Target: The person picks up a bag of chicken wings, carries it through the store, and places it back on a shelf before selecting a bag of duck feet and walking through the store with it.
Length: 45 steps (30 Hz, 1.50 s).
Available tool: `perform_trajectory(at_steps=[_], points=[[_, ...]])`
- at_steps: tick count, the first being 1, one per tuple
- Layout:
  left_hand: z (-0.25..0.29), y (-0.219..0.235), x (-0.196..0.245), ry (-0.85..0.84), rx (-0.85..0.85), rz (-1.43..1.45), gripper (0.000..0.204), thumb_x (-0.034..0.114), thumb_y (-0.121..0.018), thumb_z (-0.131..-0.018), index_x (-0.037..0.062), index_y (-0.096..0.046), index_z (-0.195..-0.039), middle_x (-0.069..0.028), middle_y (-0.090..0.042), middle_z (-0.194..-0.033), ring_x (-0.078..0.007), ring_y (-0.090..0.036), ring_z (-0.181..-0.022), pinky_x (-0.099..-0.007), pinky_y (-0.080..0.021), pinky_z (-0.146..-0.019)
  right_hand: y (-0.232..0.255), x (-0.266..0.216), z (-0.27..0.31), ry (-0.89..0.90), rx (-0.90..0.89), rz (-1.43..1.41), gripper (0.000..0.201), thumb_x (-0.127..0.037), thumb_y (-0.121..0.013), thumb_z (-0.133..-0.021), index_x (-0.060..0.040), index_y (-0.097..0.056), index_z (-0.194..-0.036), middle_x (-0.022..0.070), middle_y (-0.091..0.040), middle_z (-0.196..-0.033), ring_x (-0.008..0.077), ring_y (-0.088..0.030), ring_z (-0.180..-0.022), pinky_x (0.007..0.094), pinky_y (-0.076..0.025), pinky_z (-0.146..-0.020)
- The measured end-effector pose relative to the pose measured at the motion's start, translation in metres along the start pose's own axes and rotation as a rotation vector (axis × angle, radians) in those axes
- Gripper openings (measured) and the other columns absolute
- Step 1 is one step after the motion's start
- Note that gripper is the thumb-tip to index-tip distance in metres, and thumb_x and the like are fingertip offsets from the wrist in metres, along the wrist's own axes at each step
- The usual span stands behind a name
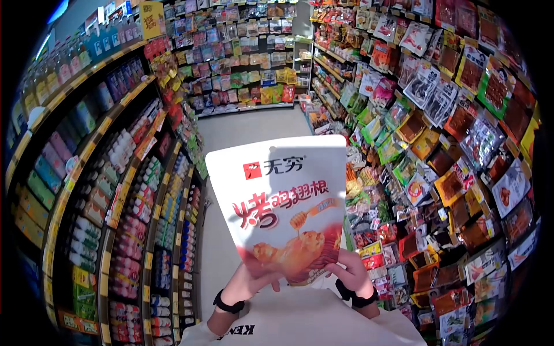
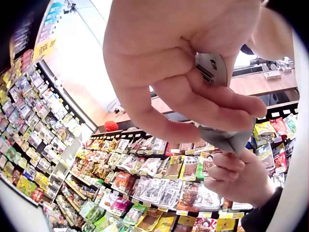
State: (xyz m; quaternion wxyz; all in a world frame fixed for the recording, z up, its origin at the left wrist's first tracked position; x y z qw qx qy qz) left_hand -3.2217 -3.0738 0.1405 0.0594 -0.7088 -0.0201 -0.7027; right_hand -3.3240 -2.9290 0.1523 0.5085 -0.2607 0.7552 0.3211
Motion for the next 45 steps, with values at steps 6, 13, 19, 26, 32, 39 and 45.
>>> perform_trajectory(at_steps=[6, 13, 19, 26, 32, 39, 45], points=[[-0.080, 0.005, -0.012, 0.058, -0.024, 0.021, 0.022, -0.003, -0.050, -0.081, -0.0039, -0.047, -0.103, -0.0127, -0.060, -0.085, -0.0180, -0.060, -0.063, -0.0271, -0.047, -0.060, 0.042, 0.041, -0.051, -0.081, -0.014, -0.065, 0.014, -0.003, -0.056, -0.080, 0.0021, -0.061, -0.092, 0.0119, -0.060, -0.080, 0.0177, -0.056, -0.063, 0.0259, -0.046, -0.057], [-0.176, 0.017, -0.029, 0.160, -0.202, 0.259, 0.024, 0.000, -0.051, -0.083, -0.0039, -0.046, -0.106, -0.0122, -0.060, -0.088, -0.0171, -0.059, -0.059, -0.0260, -0.047, -0.059, 0.082, 0.071, -0.111, -0.037, 0.039, 0.101, 0.018, -0.001, -0.055, -0.081, 0.0029, -0.059, -0.097, 0.0091, -0.061, -0.083, 0.0152, -0.057, -0.072, 0.0271, -0.047, -0.061], [-0.274, 0.057, -0.022, 0.074, -0.305, 0.186, 0.016, 0.007, -0.050, -0.087, -0.0009, -0.053, -0.101, -0.0057, -0.061, -0.075, -0.0108, -0.057, -0.059, -0.0218, -0.042, -0.053, 0.113, 0.111, -0.190, -0.156, 0.198, -0.014, 0.021, -0.006, -0.053, -0.083, 0.0038, -0.056, -0.102, 0.0091, -0.062, -0.089, 0.0141, -0.057, -0.079, 0.0266, -0.044, -0.073], [-0.375, 0.123, -0.012, 0.112, -0.313, 0.087, 0.015, 0.012, -0.049, -0.089, -0.0011, -0.055, -0.094, -0.0029, -0.059, -0.063, -0.0079, -0.057, -0.061, -0.0196, -0.040, -0.056, 0.114, 0.142, -0.307, -0.200, 0.078, 0.026, 0.024, -0.011, -0.052, -0.085, 0.0013, -0.055, -0.105, 0.0083, -0.062, -0.093, 0.0147, -0.057, -0.086, 0.0280, -0.043, -0.078], [-0.440, 0.152, -0.021, 0.138, -0.458, 0.073, 0.020, 0.008, -0.050, -0.087, -0.0025, -0.047, -0.104, -0.0054, -0.059, -0.066, -0.0128, -0.059, -0.065, -0.0249, -0.046, -0.065, 0.123, 0.177, -0.371, -0.235, 0.026, -0.082, 0.031, -0.016, -0.060, -0.081, -0.0006, -0.054, -0.107, 0.0085, -0.061, -0.097, 0.0162, -0.057, -0.089, 0.0292, -0.043, -0.081], [-0.525, 0.156, -0.042, 0.183, -0.484, 0.030, 0.017, 0.016, -0.054, -0.087, -0.0001, -0.059, -0.084, 0.0000, -0.060, -0.062, -0.0062, -0.055, -0.066, -0.0210, -0.042, -0.065, 0.171, 0.224, -0.422, -0.394, -0.019, 0.028, 0.038, -0.020, -0.062, -0.081, -0.0007, -0.051, -0.112, 0.0116, -0.059, -0.103, 0.0200, -0.057, -0.094, 0.0304, -0.042, -0.083], [-0.634, 0.126, -0.030, 0.130, -0.507, -0.007, 0.020, 0.018, -0.056, -0.086, 0.0002, -0.061, -0.078, -0.0005, -0.061, -0.064, -0.0063, -0.055, -0.066, -0.0215, -0.042, -0.064, 0.262, 0.241, -0.472, -0.272, 0.116, 0.065, 0.033, -0.017, -0.062, -0.081, -0.0003, -0.054, -0.108, 0.0110, -0.059, -0.102, 0.0210, -0.057, -0.091, 0.0305, -0.043, -0.081]])
Point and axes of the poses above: each hand's wrist, its own z-axis away from the middle knuckle, its own y-axis out of the back of the hand, x = y × z, the point moved 10 cm from there along -z, towards the middle knuckle
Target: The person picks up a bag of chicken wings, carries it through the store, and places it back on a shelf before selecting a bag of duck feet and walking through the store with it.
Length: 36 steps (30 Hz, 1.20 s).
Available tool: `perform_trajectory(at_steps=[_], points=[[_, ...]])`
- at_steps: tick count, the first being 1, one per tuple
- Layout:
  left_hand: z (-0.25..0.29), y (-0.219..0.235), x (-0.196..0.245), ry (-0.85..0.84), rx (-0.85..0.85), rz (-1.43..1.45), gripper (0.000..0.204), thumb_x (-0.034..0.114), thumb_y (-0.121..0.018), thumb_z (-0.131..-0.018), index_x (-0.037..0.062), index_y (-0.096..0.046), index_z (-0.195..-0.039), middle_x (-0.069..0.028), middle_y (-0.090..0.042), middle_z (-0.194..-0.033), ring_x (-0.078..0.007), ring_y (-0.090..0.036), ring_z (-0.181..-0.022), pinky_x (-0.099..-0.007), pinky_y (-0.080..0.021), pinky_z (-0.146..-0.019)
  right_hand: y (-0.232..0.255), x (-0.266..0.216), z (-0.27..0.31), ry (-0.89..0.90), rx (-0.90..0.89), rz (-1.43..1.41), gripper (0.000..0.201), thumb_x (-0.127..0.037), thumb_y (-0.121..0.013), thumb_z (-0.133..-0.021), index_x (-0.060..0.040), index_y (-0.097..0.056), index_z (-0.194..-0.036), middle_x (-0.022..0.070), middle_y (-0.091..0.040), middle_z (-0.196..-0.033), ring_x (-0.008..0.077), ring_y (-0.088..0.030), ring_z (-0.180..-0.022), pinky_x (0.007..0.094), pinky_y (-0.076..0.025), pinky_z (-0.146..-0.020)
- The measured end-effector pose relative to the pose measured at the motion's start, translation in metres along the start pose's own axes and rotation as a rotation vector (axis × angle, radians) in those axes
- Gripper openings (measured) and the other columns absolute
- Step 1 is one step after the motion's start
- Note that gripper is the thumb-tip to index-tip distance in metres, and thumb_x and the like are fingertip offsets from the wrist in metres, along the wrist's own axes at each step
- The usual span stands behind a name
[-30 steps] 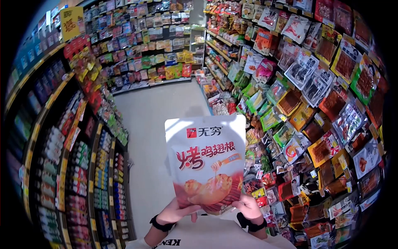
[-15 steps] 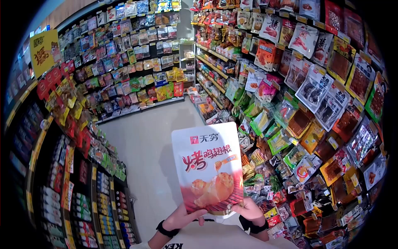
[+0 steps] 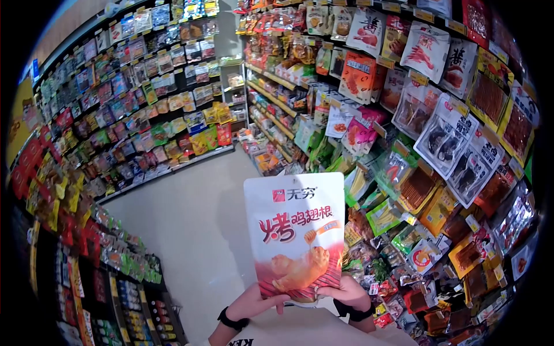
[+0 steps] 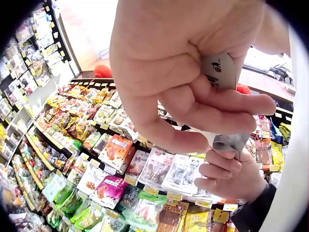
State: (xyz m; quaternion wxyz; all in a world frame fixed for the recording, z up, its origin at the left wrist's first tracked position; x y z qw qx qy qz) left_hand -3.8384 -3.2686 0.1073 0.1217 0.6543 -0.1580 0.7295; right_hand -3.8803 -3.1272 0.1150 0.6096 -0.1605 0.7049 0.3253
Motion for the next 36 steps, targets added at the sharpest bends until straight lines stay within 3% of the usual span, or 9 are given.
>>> perform_trajectory(at_steps=[7, 10, 16, 22, 26, 27, 32, 35, 36], points=[[-0.137, 0.008, 0.049, -0.109, -0.113, -0.220, 0.021, 0.019, -0.052, -0.087, 0.0016, -0.062, -0.081, -0.0031, -0.062, -0.069, -0.0094, -0.055, -0.064, -0.0228, -0.042, -0.062, 0.125, 0.000, -0.056, 0.060, 0.177, -0.103, 0.029, -0.009, -0.062, -0.079, 0.0004, -0.056, -0.106, 0.0082, -0.062, -0.094, 0.0148, -0.057, -0.084, 0.0288, -0.045, -0.075], [-0.188, 0.016, 0.056, -0.178, -0.110, -0.380, 0.019, 0.014, -0.045, -0.090, -0.0021, -0.052, -0.098, -0.0064, -0.063, -0.079, -0.0117, -0.058, -0.075, -0.0240, -0.043, -0.071, 0.171, 0.004, -0.078, 0.106, 0.297, -0.116, 0.026, -0.009, -0.063, -0.078, 0.0004, -0.058, -0.102, 0.0072, -0.062, -0.093, 0.0126, -0.057, -0.081, 0.0279, -0.045, -0.074], [-0.281, 0.011, 0.040, -0.059, -0.234, -0.038, 0.023, 0.010, -0.043, -0.090, -0.0033, -0.043, -0.108, -0.0077, -0.061, -0.086, -0.0146, -0.059, -0.077, -0.0252, -0.043, -0.073, 0.250, 0.035, -0.086, 0.089, 0.662, -0.040, 0.029, -0.006, -0.059, -0.082, 0.0026, -0.050, -0.109, 0.0053, -0.062, -0.090, 0.0125, -0.057, -0.082, 0.0265, -0.044, -0.075], [-0.379, 0.004, 0.045, -0.041, -0.400, -0.004, 0.022, 0.007, -0.045, -0.089, -0.0041, -0.044, -0.108, -0.0083, -0.055, -0.100, -0.0170, -0.061, -0.076, -0.0272, -0.047, -0.068, 0.294, 0.079, -0.085, -0.064, 0.806, -0.222, 0.030, -0.004, -0.046, -0.088, 0.0033, -0.040, -0.116, 0.0058, -0.056, -0.079, 0.0089, -0.055, -0.065, 0.0213, -0.044, -0.060], [-0.447, 0.012, 0.037, -0.056, -0.479, -0.099, 0.023, 0.013, -0.046, -0.090, -0.0043, -0.040, -0.104, -0.0090, -0.060, -0.083, -0.0141, -0.062, -0.075, -0.0246, -0.046, -0.068, 0.324, 0.079, -0.101, -0.050, 0.963, -0.224, 0.030, -0.004, -0.044, -0.089, 0.0040, -0.039, -0.117, 0.0053, -0.056, -0.079, 0.0093, -0.054, -0.068, 0.0217, -0.044, -0.062], [-0.457, 0.010, 0.068, -0.183, -0.476, -0.087, 0.024, 0.012, -0.045, -0.090, -0.0038, -0.036, -0.106, -0.0104, -0.058, -0.088, -0.0140, -0.063, -0.074, -0.0248, -0.046, -0.067, 0.330, 0.080, -0.107, -0.052, 0.996, -0.211, 0.030, -0.004, -0.043, -0.089, 0.0042, -0.039, -0.117, 0.0052, -0.055, -0.080, 0.0093, -0.053, -0.069, 0.0218, -0.043, -0.062], [-0.533, 0.027, 0.070, -0.139, -0.649, -0.122, 0.031, 0.009, -0.038, -0.092, -0.0038, -0.025, -0.118, -0.0115, -0.057, -0.088, -0.0171, -0.062, -0.077, -0.0267, -0.048, -0.070, 0.364, 0.077, -0.147, -0.054, 1.147, -0.195, 0.031, -0.003, -0.041, -0.089, 0.0047, -0.037, -0.119, 0.0062, -0.055, -0.086, 0.0103, -0.053, -0.069, 0.0230, -0.044, -0.065], [-0.574, 0.031, 0.100, -0.098, -0.698, 0.074, 0.037, 0.003, -0.037, -0.090, 0.0000, -0.025, -0.125, -0.0101, -0.052, -0.109, -0.0184, -0.062, -0.078, -0.0284, -0.048, -0.071, 0.394, 0.070, -0.171, 0.038, 1.232, -0.159, 0.035, -0.004, -0.041, -0.090, 0.0030, -0.036, -0.123, 0.0046, -0.056, -0.083, 0.0098, -0.053, -0.069, 0.0219, -0.043, -0.063], [-0.585, 0.031, 0.123, -0.199, -0.692, -0.042, 0.038, 0.005, -0.037, -0.091, 0.0003, -0.026, -0.127, -0.0099, -0.055, -0.104, -0.0181, -0.062, -0.075, -0.0284, -0.049, -0.068, 0.404, 0.068, -0.178, 0.035, 1.256, -0.155, 0.035, -0.004, -0.041, -0.090, 0.0030, -0.036, -0.123, 0.0046, -0.056, -0.083, 0.0098, -0.053, -0.069, 0.0219, -0.043, -0.063]])
Point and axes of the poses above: each hand's wrist, its own z-axis away from the middle knuckle, its own y-axis out of the back of the hand, x = y × z, the point moved 10 cm from there along -z, towards the middle knuckle
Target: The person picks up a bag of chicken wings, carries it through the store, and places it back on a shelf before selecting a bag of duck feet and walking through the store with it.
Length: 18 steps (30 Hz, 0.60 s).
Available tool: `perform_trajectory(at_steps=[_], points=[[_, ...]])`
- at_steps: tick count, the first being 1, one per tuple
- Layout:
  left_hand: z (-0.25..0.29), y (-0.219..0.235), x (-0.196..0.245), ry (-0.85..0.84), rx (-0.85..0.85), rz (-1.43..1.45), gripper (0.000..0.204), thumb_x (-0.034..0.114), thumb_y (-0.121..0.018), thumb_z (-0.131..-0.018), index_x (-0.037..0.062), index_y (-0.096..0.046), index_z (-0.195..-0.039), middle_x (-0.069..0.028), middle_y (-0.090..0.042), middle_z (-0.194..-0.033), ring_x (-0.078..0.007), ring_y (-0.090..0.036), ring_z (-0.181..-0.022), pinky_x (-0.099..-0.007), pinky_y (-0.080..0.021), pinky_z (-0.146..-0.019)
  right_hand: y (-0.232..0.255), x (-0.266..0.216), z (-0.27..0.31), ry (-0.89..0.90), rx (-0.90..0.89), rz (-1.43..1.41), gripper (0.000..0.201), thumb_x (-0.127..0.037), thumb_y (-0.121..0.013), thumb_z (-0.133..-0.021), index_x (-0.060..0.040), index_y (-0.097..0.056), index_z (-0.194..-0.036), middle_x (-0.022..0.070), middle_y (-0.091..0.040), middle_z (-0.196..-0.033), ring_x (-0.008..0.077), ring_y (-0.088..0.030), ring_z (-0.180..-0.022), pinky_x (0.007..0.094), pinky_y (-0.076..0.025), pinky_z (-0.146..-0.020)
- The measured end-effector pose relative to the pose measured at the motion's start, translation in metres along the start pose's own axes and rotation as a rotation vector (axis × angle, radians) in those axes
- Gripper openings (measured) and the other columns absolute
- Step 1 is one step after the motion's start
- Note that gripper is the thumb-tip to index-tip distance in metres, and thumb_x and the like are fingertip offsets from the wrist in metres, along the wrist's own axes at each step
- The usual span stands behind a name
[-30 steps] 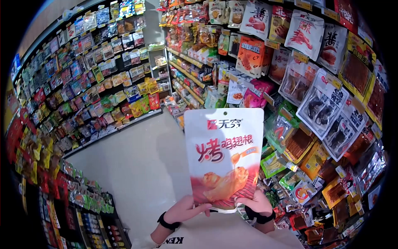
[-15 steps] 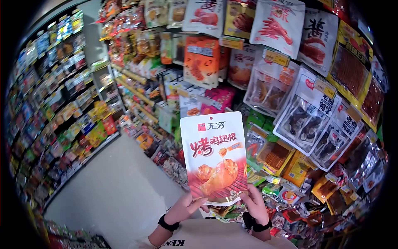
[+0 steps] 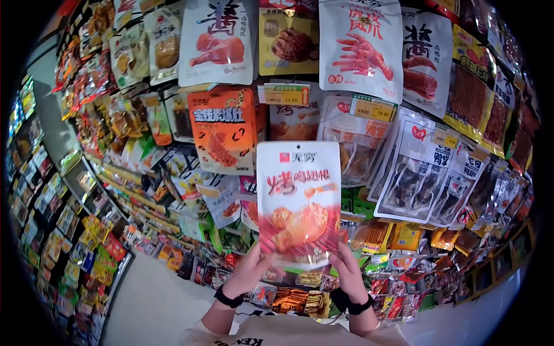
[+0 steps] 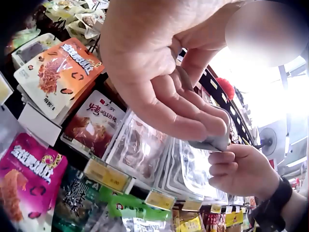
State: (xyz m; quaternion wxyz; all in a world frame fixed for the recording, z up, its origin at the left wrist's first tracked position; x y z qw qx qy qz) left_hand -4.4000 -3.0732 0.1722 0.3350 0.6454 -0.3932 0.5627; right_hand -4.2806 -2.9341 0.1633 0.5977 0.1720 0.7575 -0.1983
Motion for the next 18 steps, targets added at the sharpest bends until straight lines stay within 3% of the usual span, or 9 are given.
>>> perform_trajectory(at_steps=[2, 6, 18], points=[[-0.023, 0.022, 0.012, -0.067, 0.027, 0.069, 0.036, 0.008, -0.040, -0.091, 0.0007, -0.030, -0.125, -0.0092, -0.057, -0.097, -0.0155, -0.062, -0.076, -0.0255, -0.048, -0.068, -0.008, -0.010, -0.021, 0.009, 0.028, -0.008, 0.035, -0.005, -0.040, -0.090, 0.0014, -0.036, -0.124, 0.0032, -0.057, -0.081, 0.0084, -0.051, -0.067, 0.0215, -0.042, -0.060], [-0.049, 0.045, 0.033, -0.184, -0.018, 0.090, 0.035, 0.007, -0.038, -0.091, 0.0001, -0.031, -0.125, -0.0092, -0.054, -0.104, -0.0166, -0.062, -0.076, -0.0257, -0.048, -0.068, -0.024, -0.029, -0.050, 0.097, 0.070, -0.027, 0.034, -0.005, -0.040, -0.090, 0.0001, -0.037, -0.123, 0.0027, -0.056, -0.077, 0.0065, -0.048, -0.064, 0.0198, -0.040, -0.059], [-0.071, 0.073, 0.034, -0.224, -0.072, 0.178, 0.030, 0.011, -0.037, -0.093, 0.0011, -0.036, -0.121, -0.0076, -0.054, -0.101, -0.0162, -0.061, -0.074, -0.0265, -0.048, -0.064, -0.042, -0.036, -0.071, 0.171, 0.100, -0.048, 0.035, -0.005, -0.038, -0.090, 0.0009, -0.037, -0.124, 0.0044, -0.056, -0.078, 0.0080, -0.050, -0.065, 0.0203, -0.041, -0.058]])
Point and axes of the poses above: each hand's wrist, its own z-axis away from the middle knuckle, its own y-axis out of the back of the hand, x = y × z, the point moved 10 cm from there along -z, towards the middle knuckle
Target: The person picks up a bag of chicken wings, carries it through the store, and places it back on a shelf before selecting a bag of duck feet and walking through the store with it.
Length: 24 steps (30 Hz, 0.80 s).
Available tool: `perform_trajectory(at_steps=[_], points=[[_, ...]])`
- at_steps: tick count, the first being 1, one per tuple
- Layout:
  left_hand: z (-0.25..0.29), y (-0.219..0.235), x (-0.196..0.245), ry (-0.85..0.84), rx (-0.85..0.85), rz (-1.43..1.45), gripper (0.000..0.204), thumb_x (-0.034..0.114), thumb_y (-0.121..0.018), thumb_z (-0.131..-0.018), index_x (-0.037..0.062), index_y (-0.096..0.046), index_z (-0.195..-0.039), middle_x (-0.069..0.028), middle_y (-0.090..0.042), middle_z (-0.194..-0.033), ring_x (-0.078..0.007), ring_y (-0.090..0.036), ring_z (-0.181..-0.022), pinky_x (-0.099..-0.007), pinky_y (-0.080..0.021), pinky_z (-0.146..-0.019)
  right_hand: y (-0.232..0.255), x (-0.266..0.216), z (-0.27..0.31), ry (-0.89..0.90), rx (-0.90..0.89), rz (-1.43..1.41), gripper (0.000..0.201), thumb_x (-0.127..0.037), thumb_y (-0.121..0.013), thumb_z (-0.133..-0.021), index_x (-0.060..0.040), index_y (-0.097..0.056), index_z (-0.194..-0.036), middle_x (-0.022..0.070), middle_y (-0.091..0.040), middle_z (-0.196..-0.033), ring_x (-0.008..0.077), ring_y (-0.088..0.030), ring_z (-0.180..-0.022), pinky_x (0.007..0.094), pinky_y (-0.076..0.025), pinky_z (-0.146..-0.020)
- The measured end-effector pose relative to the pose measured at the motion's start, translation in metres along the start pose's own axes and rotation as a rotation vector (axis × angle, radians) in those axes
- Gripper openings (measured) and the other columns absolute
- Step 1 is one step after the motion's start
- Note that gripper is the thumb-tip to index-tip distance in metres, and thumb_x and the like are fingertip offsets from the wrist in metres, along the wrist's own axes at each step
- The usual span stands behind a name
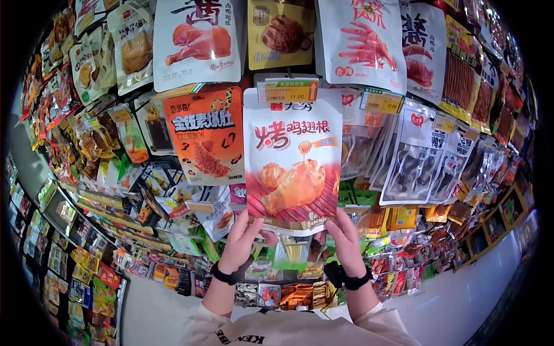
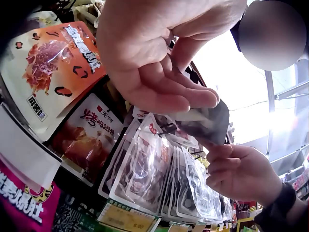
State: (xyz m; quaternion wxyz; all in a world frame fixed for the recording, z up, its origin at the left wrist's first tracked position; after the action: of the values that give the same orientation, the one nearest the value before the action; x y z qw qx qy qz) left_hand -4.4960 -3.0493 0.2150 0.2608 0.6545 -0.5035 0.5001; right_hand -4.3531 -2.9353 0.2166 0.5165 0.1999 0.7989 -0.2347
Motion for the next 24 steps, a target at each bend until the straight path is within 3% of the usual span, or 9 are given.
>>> perform_trajectory(at_steps=[24], points=[[0.002, 0.001, -0.004, 0.024, -0.005, 0.038, 0.028, 0.013, -0.039, -0.093, 0.0008, -0.039, -0.118, -0.0079, -0.057, -0.091, -0.0148, -0.060, -0.072, -0.0263, -0.047, -0.062, 0.000, 0.005, 0.006, 0.005, 0.077, -0.031, 0.034, -0.007, -0.041, -0.089, 0.0015, -0.040, -0.122, 0.0051, -0.057, -0.075, 0.0084, -0.051, -0.061, 0.0203, -0.041, -0.057]])
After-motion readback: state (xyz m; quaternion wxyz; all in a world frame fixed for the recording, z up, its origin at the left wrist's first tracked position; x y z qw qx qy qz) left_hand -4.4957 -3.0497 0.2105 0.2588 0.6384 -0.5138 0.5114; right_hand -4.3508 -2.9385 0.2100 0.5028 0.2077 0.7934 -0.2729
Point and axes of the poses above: each hand's wrist, its own z-axis away from the middle knuckle, its own y-axis out of the back of the hand, x = y × z, the point moved 10 cm from there along -z, towards the middle knuckle
